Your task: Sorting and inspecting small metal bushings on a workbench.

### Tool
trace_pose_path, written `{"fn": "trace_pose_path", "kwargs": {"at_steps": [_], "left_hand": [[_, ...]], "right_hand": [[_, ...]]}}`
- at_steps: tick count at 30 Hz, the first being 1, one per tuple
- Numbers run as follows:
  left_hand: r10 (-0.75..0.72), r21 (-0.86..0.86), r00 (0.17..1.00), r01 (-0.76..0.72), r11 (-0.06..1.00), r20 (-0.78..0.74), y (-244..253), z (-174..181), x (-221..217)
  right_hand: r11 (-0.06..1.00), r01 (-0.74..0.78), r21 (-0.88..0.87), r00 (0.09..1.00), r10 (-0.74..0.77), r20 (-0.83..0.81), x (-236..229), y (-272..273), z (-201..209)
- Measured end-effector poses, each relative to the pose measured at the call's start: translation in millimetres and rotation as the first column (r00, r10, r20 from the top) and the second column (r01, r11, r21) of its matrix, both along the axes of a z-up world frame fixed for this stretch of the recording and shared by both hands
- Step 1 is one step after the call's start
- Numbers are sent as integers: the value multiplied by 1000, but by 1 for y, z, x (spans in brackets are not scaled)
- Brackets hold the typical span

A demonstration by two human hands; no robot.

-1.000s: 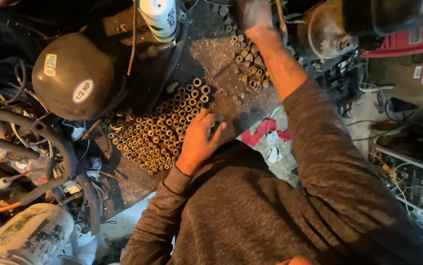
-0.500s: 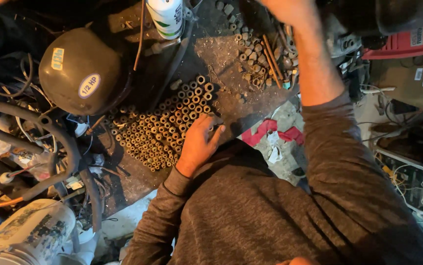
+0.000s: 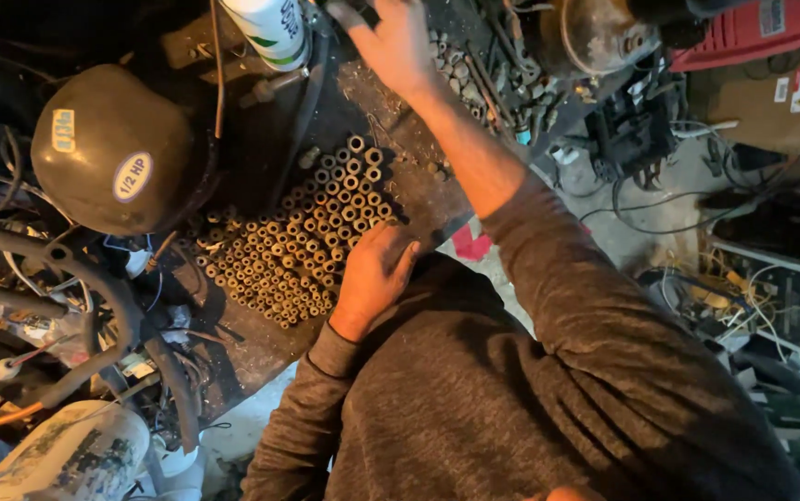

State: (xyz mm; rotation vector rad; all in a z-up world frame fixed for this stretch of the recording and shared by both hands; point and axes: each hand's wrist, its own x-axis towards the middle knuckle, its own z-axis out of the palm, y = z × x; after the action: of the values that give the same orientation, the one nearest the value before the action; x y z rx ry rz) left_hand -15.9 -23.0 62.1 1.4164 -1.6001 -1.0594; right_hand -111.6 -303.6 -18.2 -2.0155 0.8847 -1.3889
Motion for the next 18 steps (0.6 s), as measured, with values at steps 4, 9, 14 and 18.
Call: {"fn": "trace_pose_path", "kwargs": {"at_steps": [4, 9, 14, 18], "left_hand": [[-29, 31, 1000, 29, 999, 2, 0, 2, 5], [-94, -1, 995, 94, 996, -22, -2, 6, 5], [-159, -30, 986, 160, 987, 42, -1, 0, -2], [-236, -102, 968, 244, 964, 84, -2, 17, -14]], "right_hand": [[988, 135, 77, 964, -113, -239, -57, 50, 28], [940, 287, 183, 892, -193, -410, -143, 138, -1], [885, 452, 114, 740, -300, -602, -164, 210, -1], [878, 473, 71, 697, -324, -640, -169, 234, -30]]}}
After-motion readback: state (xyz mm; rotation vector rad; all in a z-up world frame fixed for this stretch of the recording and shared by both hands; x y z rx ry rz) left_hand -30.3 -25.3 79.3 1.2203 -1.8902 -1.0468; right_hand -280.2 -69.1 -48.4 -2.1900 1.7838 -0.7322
